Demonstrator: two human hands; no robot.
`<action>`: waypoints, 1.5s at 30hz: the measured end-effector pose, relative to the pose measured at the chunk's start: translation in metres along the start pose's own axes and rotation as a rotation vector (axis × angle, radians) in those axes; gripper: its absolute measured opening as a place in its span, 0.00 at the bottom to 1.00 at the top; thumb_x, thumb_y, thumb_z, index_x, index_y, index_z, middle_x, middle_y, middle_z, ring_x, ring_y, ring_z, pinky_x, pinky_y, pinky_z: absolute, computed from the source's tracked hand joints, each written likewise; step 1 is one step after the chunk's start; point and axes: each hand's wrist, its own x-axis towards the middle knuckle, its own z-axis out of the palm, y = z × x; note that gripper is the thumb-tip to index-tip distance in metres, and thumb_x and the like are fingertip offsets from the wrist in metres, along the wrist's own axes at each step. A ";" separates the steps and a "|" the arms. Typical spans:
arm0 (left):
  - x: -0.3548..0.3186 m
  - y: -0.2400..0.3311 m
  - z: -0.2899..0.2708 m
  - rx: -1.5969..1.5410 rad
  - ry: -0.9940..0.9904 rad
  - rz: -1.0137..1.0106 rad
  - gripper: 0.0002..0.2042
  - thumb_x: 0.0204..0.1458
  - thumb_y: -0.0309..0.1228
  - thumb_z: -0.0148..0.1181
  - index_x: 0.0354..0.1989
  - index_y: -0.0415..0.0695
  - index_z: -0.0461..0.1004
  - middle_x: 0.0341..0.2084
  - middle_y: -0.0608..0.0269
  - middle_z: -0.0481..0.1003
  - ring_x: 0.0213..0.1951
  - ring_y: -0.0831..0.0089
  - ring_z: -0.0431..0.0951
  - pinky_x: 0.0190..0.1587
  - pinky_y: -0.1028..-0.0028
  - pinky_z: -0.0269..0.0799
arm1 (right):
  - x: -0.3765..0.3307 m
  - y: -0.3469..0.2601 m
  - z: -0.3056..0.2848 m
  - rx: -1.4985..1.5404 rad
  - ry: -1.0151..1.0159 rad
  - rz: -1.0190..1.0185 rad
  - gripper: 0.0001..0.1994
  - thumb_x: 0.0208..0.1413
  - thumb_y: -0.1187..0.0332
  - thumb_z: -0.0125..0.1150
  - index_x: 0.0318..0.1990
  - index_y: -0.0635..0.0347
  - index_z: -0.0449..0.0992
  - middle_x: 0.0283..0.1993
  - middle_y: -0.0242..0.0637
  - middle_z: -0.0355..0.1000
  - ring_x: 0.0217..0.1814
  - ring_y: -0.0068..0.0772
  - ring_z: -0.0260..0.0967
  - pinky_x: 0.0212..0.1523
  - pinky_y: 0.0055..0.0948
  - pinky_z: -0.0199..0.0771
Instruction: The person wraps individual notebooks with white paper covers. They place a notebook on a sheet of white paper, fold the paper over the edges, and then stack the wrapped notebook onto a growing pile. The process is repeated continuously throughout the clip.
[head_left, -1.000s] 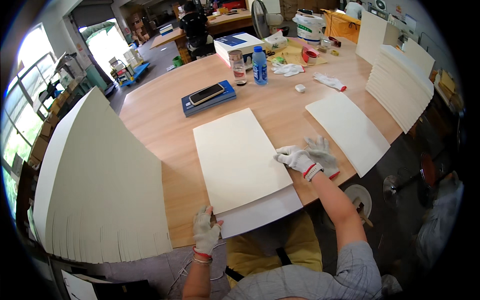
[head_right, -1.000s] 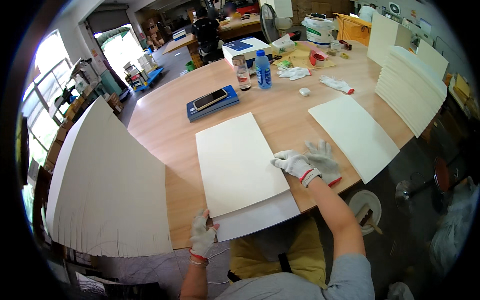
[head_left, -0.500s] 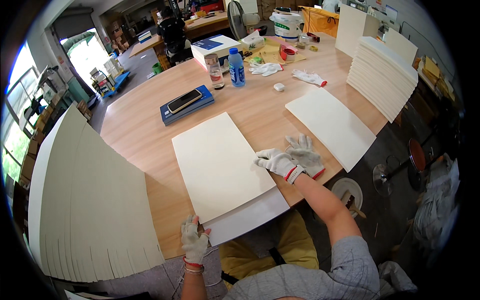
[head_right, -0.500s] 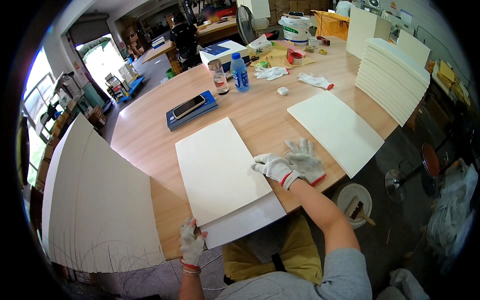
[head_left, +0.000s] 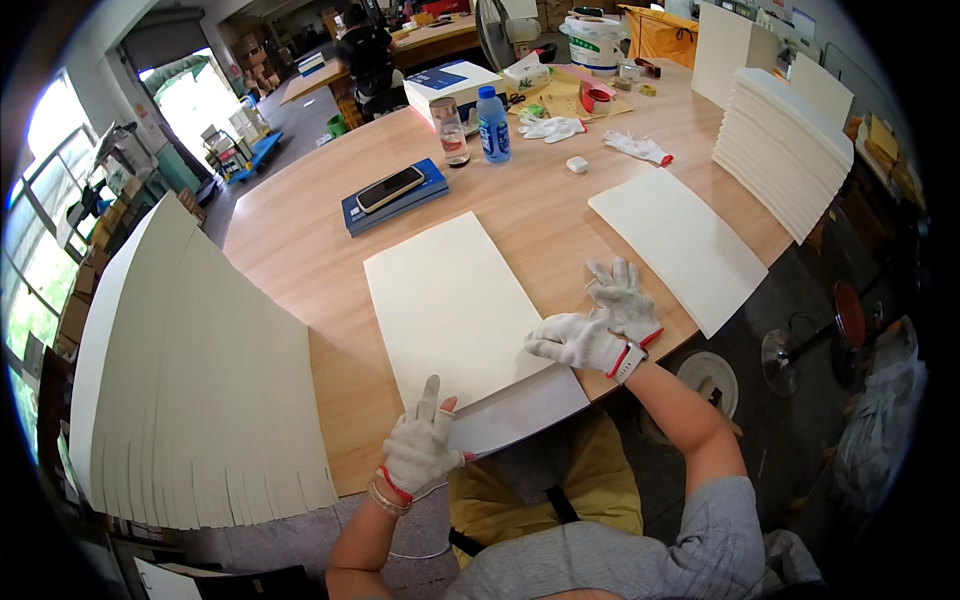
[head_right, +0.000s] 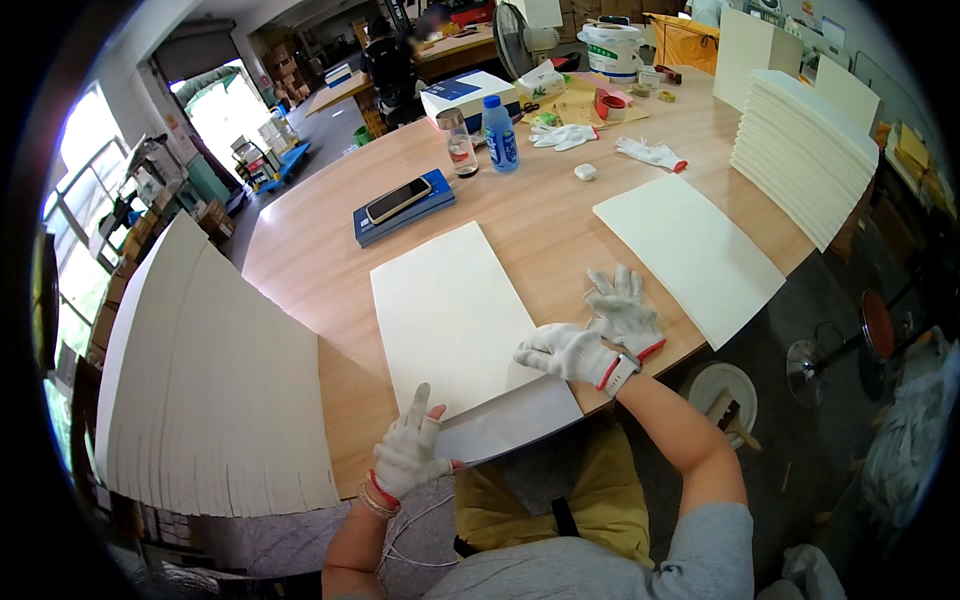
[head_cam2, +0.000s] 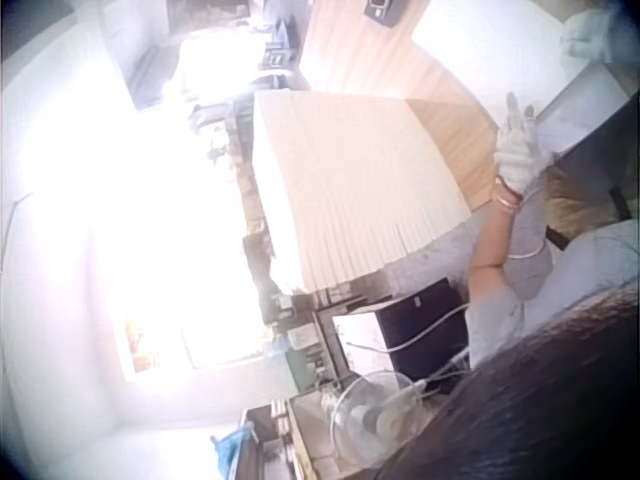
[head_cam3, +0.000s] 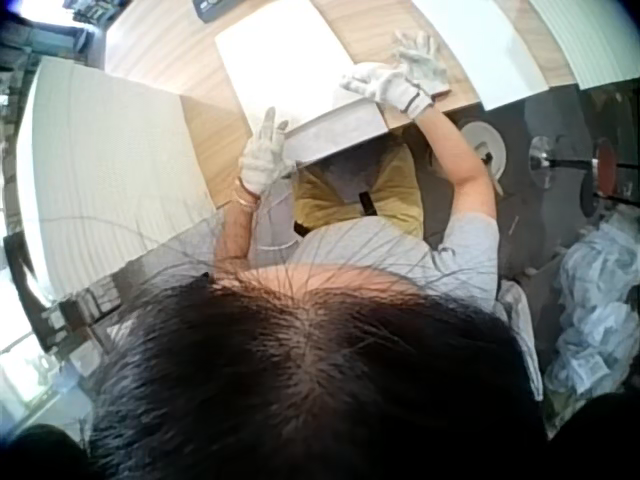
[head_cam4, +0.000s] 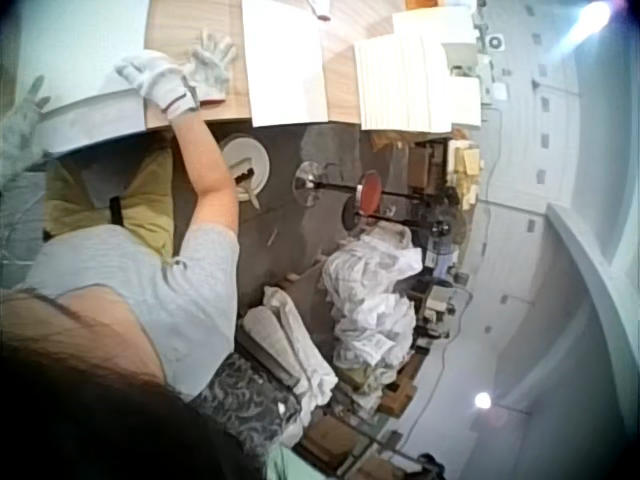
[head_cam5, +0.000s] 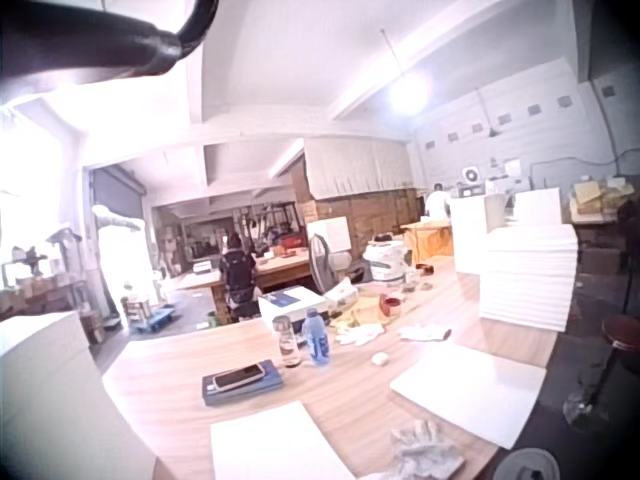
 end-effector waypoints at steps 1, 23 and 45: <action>-0.001 0.000 0.002 0.009 0.010 0.015 0.39 0.32 0.40 0.74 0.56 0.38 0.67 0.63 0.37 0.56 0.53 0.44 0.69 0.56 0.58 0.67 | 0.001 0.001 0.000 0.009 -0.004 0.013 0.23 0.63 0.50 0.49 0.50 0.62 0.76 0.52 0.48 0.74 0.57 0.47 0.69 0.57 0.35 0.67; 0.050 -0.063 -0.005 -0.191 -0.271 -0.630 0.23 0.42 0.38 0.70 0.47 0.41 0.74 0.35 0.50 0.76 0.33 0.60 0.77 0.37 0.65 0.72 | 0.011 -0.015 0.014 -0.212 0.215 0.332 0.19 0.48 0.51 0.65 0.30 0.61 0.79 0.33 0.48 0.77 0.38 0.49 0.76 0.40 0.42 0.74; 0.162 0.008 -0.030 0.684 -0.783 0.507 0.60 0.24 0.35 0.79 0.71 0.65 0.47 0.71 0.57 0.45 0.69 0.58 0.49 0.68 0.59 0.48 | -0.056 0.073 -0.044 -0.277 0.671 -0.007 0.05 0.50 0.69 0.62 0.34 0.57 0.78 0.51 0.41 0.72 0.49 0.51 0.71 0.45 0.43 0.74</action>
